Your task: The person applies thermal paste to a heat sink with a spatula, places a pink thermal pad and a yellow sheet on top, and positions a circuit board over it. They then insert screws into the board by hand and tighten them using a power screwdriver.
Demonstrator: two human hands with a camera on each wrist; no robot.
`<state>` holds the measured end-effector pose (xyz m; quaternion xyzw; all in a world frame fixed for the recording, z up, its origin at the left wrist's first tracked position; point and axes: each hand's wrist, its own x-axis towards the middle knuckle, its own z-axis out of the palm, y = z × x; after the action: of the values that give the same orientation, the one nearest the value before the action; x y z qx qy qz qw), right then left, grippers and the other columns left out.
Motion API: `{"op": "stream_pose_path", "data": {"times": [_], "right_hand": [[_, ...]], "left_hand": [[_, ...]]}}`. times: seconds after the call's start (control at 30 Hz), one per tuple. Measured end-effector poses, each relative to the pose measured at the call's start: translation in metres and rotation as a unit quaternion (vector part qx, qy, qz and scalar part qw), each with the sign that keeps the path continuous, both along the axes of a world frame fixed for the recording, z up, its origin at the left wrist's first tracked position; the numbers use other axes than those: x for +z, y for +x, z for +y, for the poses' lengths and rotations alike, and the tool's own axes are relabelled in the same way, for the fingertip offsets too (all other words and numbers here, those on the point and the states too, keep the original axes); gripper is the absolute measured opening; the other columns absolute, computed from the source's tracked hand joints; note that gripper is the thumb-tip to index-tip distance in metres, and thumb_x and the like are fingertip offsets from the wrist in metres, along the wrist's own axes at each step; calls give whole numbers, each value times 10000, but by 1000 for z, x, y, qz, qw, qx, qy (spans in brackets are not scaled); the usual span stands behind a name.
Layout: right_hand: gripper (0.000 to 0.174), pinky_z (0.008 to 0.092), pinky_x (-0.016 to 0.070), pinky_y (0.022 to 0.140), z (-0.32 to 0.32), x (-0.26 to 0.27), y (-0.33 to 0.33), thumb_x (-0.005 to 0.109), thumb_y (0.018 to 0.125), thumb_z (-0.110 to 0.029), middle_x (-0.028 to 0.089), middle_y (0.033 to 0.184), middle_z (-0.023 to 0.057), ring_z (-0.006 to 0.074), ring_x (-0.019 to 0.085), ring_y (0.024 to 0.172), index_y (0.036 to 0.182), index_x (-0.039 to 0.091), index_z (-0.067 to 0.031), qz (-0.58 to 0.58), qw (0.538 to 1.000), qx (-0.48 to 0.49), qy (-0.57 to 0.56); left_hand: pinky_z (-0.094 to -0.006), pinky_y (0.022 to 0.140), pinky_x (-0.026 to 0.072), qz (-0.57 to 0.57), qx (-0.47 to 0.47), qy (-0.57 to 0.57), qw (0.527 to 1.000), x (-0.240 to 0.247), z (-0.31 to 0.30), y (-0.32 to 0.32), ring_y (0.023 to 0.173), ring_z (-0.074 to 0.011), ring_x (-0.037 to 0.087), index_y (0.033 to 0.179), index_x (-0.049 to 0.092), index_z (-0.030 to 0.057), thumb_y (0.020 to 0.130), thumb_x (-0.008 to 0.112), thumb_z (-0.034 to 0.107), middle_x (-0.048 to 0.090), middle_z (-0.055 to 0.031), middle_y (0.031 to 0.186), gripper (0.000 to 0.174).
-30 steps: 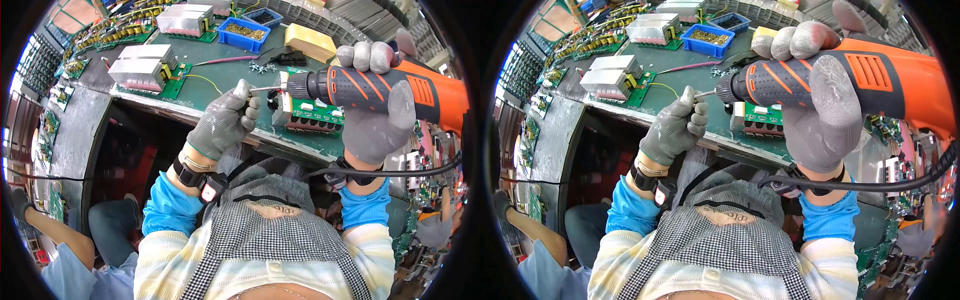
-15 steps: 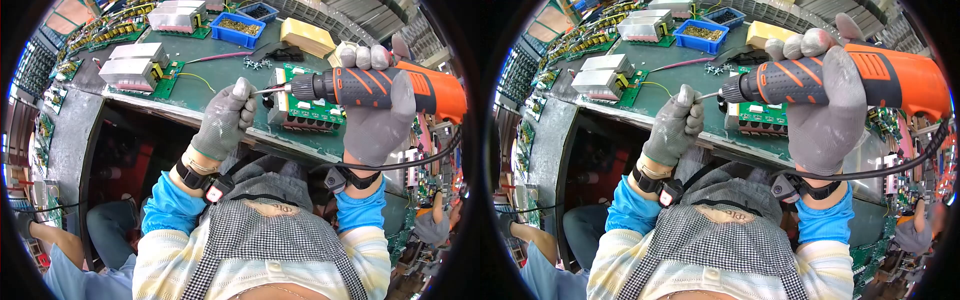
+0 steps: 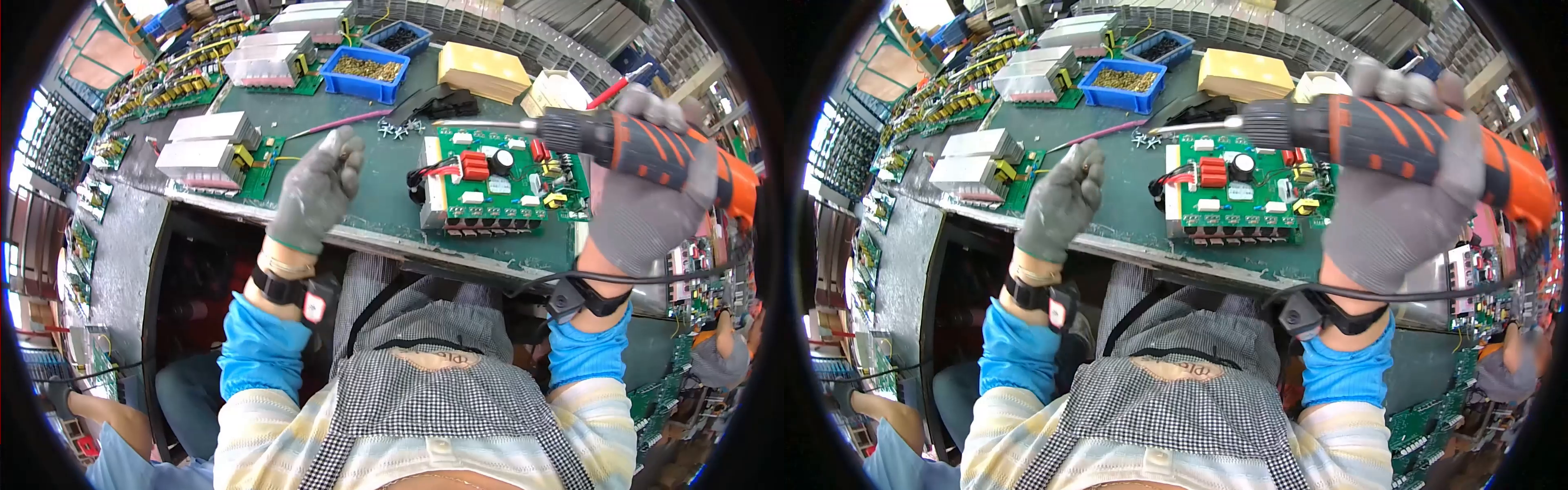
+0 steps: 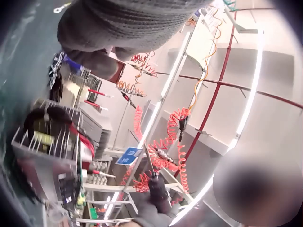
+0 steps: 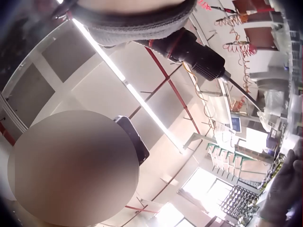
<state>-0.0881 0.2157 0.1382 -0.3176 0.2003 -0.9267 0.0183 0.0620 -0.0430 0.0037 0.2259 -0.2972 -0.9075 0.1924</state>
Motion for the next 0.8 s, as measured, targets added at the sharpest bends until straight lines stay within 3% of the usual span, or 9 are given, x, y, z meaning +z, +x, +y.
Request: {"op": "stream_pose_path", "data": {"times": [0.1, 0.2, 0.3, 0.33, 0.4, 0.5, 0.63, 0.77, 0.8], "right_hand": [[521, 499, 416, 1065, 28, 4, -11, 692, 887, -190, 460, 1022, 111, 287, 494, 998, 1266, 450, 73, 51, 998, -44, -4], [553, 492, 396, 1055, 43, 3, -2, 689, 891, -201, 415, 1023, 95, 291, 467, 1015, 1296, 421, 63, 47, 997, -56, 30], [564, 485, 377, 1081, 58, -6, -7, 668, 917, -272, 406, 1032, 74, 278, 463, 1043, 1330, 413, 16, 77, 993, -52, 73], [569, 482, 368, 1096, 63, -8, -10, 659, 929, -306, 402, 1038, 65, 270, 462, 1053, 1343, 411, -5, 98, 989, -57, 91], [562, 479, 373, 1095, 71, -10, -9, 644, 931, -288, 403, 1030, 75, 287, 465, 1073, 1329, 394, 20, 89, 986, -86, 114], [577, 468, 374, 1103, 79, -13, -6, 639, 931, -285, 410, 1036, 77, 287, 470, 1068, 1337, 383, 35, 59, 983, -114, 133], [611, 465, 373, 1116, 79, -20, -8, 646, 924, -291, 429, 1040, 66, 254, 472, 1027, 1383, 397, 25, 74, 985, -97, 119], [641, 490, 365, 1105, 81, -22, -7, 659, 913, -297, 456, 1037, 48, 239, 477, 1030, 1441, 416, -26, 93, 983, -90, 133], [635, 456, 378, 1089, 75, -20, -2, 654, 905, -289, 434, 1021, 55, 233, 461, 1007, 1411, 416, 13, 85, 982, -107, 132]], "left_hand": [[-223, 708, 540, 20, -91, -191, 977, -3, -41, -41, 854, -110, 635, 1315, 590, 14, 1032, 576, 261, 676, -41, 1084, 376], [-282, 753, 557, -148, -193, -537, 808, 29, -42, -95, 920, -151, 679, 1224, 657, 23, 1004, 585, 271, 694, -93, 1061, 340], [-347, 774, 550, -227, -318, -788, 476, 20, -53, -163, 882, -233, 697, 1142, 699, 8, 957, 624, 321, 708, -142, 953, 371], [-392, 797, 543, -127, -326, -916, 195, 22, -52, -174, 867, -319, 702, 1100, 717, -14, 886, 672, 394, 719, -176, 898, 462], [-414, 820, 545, -336, -351, -811, 328, 45, -21, -182, 882, -341, 706, 1022, 749, -11, 840, 708, 449, 736, -169, 925, 497], [-428, 823, 542, -347, -414, -782, 311, 38, -22, -197, 882, -327, 708, 980, 761, -7, 804, 736, 477, 738, -165, 948, 516], [-413, 772, 534, -381, -373, -756, 380, 26, -38, -200, 794, -300, 685, 933, 755, -15, 788, 758, 508, 730, -148, 861, 543], [-382, 729, 518, -369, -322, -778, 394, 17, -49, -186, 731, -238, 655, 920, 748, -11, 784, 783, 495, 719, -114, 822, 526], [-369, 731, 519, -339, -278, -762, 477, 22, -51, -174, 757, -236, 666, 944, 748, -6, 791, 778, 505, 723, -115, 831, 535]]}}
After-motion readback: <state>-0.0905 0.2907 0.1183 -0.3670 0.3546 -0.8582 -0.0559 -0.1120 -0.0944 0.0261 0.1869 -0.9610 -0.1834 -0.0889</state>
